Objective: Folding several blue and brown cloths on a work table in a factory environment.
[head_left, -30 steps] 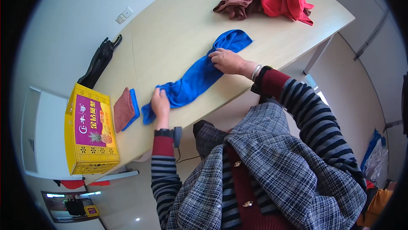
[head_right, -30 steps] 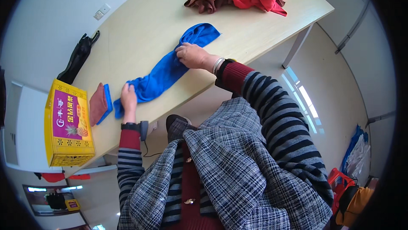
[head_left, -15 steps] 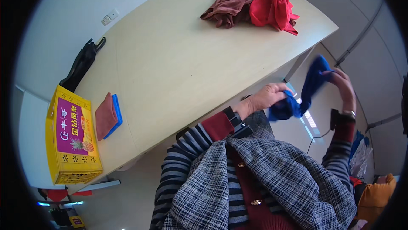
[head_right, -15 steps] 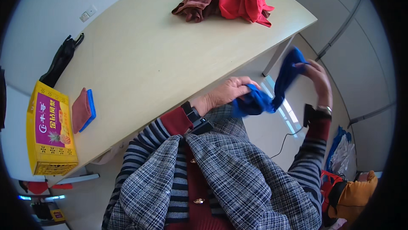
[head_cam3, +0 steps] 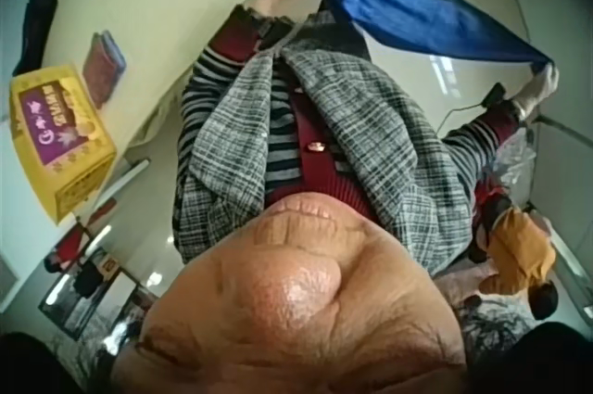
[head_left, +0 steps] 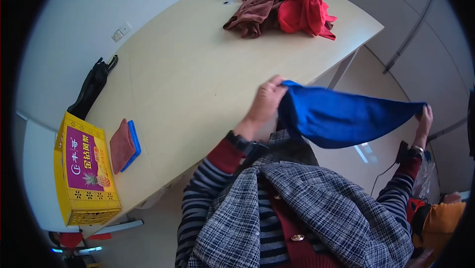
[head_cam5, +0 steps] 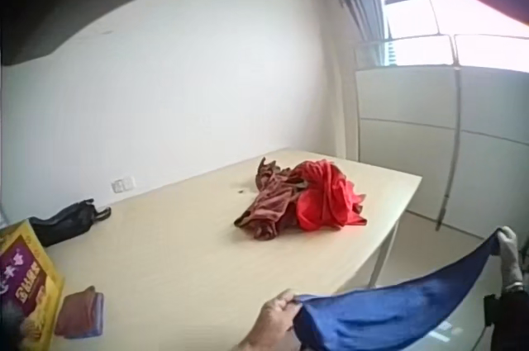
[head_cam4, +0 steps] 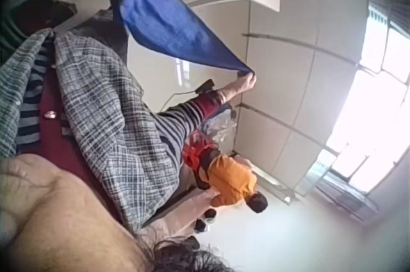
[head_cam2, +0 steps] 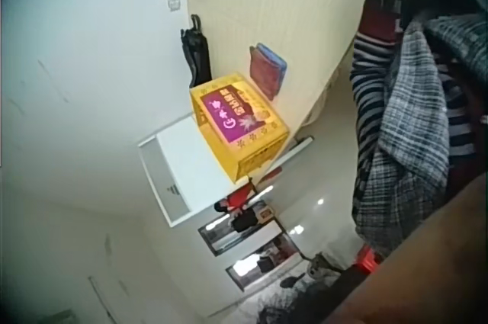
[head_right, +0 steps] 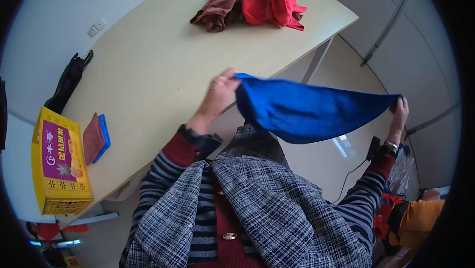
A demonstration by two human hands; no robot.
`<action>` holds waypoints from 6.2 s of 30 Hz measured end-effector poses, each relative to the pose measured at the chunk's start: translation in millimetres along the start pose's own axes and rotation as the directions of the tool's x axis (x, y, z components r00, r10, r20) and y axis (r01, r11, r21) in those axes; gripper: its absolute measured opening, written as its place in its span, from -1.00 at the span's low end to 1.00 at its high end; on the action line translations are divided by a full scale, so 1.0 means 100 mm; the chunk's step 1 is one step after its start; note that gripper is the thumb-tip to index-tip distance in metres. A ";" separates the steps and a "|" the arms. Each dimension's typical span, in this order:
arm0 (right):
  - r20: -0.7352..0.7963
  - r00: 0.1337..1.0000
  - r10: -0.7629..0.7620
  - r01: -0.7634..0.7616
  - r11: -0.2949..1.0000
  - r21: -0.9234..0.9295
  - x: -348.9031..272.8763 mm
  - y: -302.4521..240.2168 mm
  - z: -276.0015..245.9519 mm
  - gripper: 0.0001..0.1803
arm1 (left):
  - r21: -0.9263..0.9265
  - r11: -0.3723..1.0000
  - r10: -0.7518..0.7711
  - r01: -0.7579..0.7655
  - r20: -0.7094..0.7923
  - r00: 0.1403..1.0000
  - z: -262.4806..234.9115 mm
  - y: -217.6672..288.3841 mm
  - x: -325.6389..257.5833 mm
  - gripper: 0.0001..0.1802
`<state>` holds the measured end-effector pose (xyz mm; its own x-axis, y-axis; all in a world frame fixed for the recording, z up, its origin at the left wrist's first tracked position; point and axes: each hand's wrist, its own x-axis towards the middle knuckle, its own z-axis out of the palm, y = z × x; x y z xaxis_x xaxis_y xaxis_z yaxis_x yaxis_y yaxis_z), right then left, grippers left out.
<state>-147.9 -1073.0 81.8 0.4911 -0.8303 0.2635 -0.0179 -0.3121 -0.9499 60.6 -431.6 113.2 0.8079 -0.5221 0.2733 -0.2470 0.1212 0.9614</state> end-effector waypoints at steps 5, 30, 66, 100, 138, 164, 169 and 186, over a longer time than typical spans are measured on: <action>0.034 0.980 -0.197 0.191 0.973 0.128 -0.15 -1.22 0.86 -0.68 | -0.003 0.996 0.078 -0.084 -0.328 0.941 -0.70 0.84 -0.65 -0.86; 0.936 0.296 -0.190 -0.210 0.943 0.258 -1.34 -2.07 5.94 -0.80 | -0.022 0.996 -0.041 0.090 -0.976 0.215 -4.03 0.76 -2.70 -0.62; 0.935 0.194 -0.296 -0.147 0.934 0.326 -4.32 -2.58 4.75 -0.69 | 0.741 0.639 0.526 0.208 -0.618 0.585 -0.90 0.36 -1.15 -0.87; 0.966 -0.019 -0.258 -0.037 0.966 0.257 -4.04 -2.63 4.43 -0.82 | 0.577 0.423 -0.341 0.699 -0.613 0.713 -3.58 -0.72 -0.06 -0.86; 0.716 -0.046 -0.697 0.714 0.478 0.511 -2.70 -4.50 4.03 -0.79 | 0.471 0.676 0.066 0.567 -0.805 0.589 -3.36 3.03 -0.79 -0.91; 0.369 0.020 -0.929 0.539 0.321 0.779 -3.36 -4.65 3.62 -0.82 | 0.336 0.933 0.087 0.132 -0.564 0.821 -3.91 2.72 -0.51 -0.88; 0.391 -0.195 -0.900 0.826 0.064 0.560 -4.20 -4.07 4.21 -0.87 | 0.215 0.956 -0.045 0.200 -0.565 0.824 -4.47 1.82 -1.01 -0.85; 0.705 0.438 -0.558 0.549 0.787 0.282 -4.11 -2.06 4.88 -0.87 | 0.845 0.449 0.183 0.290 -0.404 0.896 -1.93 0.29 -2.77 -0.67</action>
<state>78.7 -442.6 87.1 0.8388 0.1357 0.5273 0.5010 -0.5716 -0.6498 -66.7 -120.4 71.8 0.8951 -0.1043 0.4335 -0.3291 -0.8105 0.4844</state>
